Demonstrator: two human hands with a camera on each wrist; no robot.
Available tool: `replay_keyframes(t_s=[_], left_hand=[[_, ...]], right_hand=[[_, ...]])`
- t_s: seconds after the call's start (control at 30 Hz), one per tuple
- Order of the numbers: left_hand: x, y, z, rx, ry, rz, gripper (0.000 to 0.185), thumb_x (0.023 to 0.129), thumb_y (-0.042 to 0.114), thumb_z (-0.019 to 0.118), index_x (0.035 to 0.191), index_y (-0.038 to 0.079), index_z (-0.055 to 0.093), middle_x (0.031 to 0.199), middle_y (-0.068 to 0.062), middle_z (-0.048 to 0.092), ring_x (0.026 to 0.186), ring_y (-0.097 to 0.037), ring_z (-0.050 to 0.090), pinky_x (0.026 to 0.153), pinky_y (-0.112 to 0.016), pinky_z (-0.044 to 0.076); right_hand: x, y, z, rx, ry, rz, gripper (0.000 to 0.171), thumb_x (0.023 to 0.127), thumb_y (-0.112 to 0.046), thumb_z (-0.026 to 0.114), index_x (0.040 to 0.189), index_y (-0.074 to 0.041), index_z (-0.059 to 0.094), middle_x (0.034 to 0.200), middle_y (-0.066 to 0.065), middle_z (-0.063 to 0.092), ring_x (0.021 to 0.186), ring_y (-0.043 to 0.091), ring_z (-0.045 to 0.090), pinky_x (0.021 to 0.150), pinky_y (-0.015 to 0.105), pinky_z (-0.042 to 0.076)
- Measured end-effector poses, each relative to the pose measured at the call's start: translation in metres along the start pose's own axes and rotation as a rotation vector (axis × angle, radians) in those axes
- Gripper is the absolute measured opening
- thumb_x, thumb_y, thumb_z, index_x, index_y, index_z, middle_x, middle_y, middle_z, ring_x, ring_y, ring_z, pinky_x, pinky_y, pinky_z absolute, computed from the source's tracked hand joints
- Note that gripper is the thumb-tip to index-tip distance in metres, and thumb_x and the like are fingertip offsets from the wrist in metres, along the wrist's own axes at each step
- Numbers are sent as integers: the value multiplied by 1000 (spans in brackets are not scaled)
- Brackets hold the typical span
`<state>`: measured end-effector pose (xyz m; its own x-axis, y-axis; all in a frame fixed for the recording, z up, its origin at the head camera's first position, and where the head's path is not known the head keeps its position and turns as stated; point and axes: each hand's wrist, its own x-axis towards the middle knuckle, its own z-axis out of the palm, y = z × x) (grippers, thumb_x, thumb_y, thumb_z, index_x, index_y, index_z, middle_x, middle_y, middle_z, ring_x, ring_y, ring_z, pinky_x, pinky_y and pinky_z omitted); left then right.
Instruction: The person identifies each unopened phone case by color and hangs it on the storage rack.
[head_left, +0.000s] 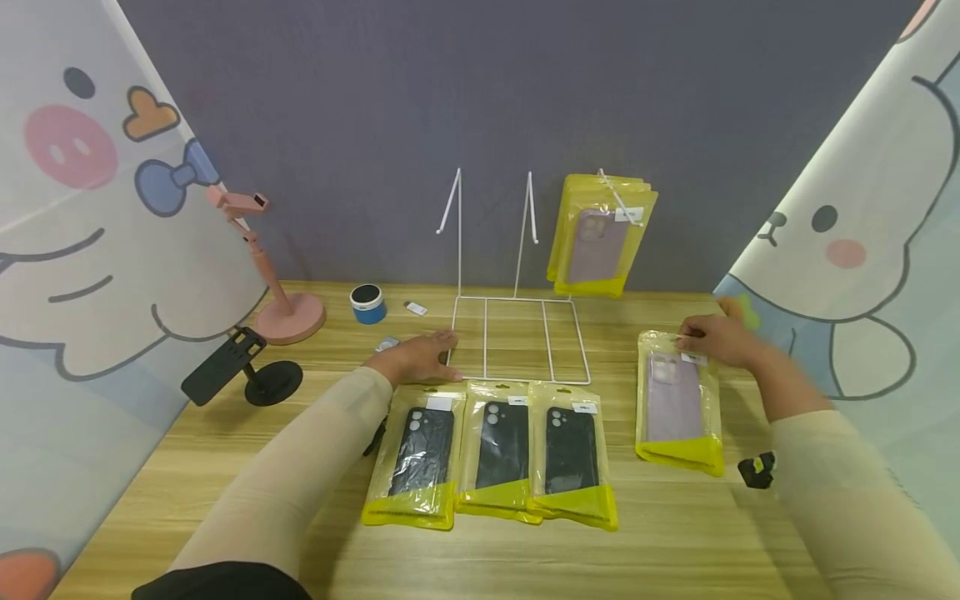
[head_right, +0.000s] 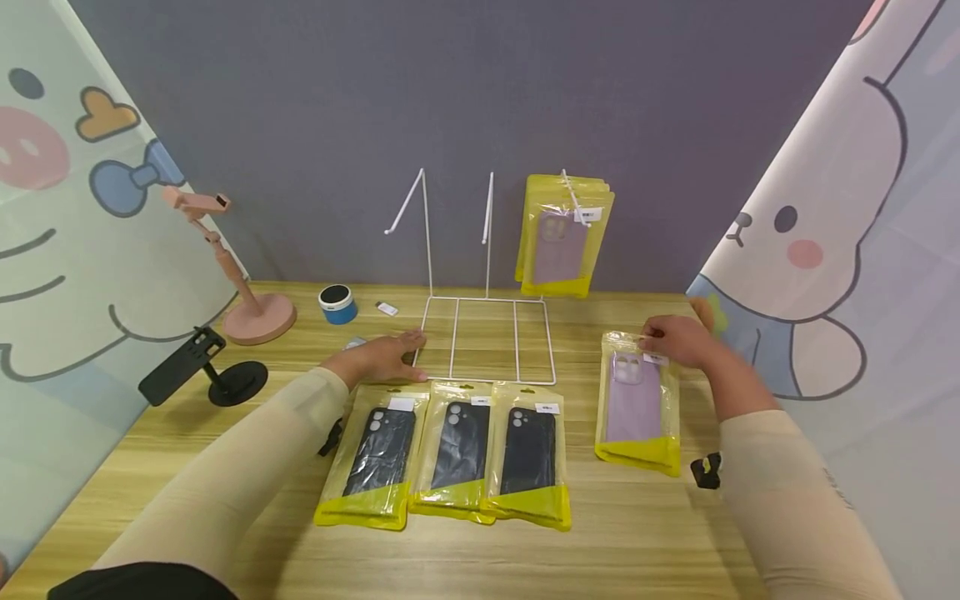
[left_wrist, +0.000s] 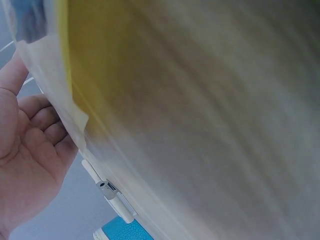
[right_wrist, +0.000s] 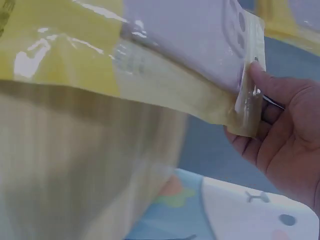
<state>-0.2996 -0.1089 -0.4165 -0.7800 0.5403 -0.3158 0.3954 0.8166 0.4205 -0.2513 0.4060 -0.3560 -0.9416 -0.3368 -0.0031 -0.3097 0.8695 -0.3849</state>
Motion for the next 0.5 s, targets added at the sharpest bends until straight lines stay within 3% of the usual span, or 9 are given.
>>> replay_keyframes(t_s=[0.17, 0.2, 0.5], left_hand=[[1, 0, 0, -1, -2, -5, 91, 90, 55, 64, 158, 14, 19, 166, -6, 6, 153, -27, 8, 123, -48, 15], [1, 0, 0, -3, -3, -5, 91, 90, 55, 64, 158, 14, 19, 166, -6, 6, 153, -28, 8, 123, -48, 15], [2, -1, 1, -3, -8, -19, 92, 89, 57, 63, 159, 17, 18, 166, -4, 5, 153, -27, 8, 122, -49, 16]], right_hand=[[-1, -24, -22, -9, 61, -3, 14, 98, -20, 61, 93, -7, 65, 76, 0, 58, 63, 7, 45, 67, 30, 42], [-2, -29, -26, -4, 60, 3, 16, 99, -22, 61, 95, -7, 65, 79, 2, 60, 66, 8, 46, 60, 28, 39], [-4, -82, -61, 33, 61, 73, 29, 99, -40, 57, 104, -13, 65, 94, 5, 63, 82, 20, 52, 68, 31, 43]])
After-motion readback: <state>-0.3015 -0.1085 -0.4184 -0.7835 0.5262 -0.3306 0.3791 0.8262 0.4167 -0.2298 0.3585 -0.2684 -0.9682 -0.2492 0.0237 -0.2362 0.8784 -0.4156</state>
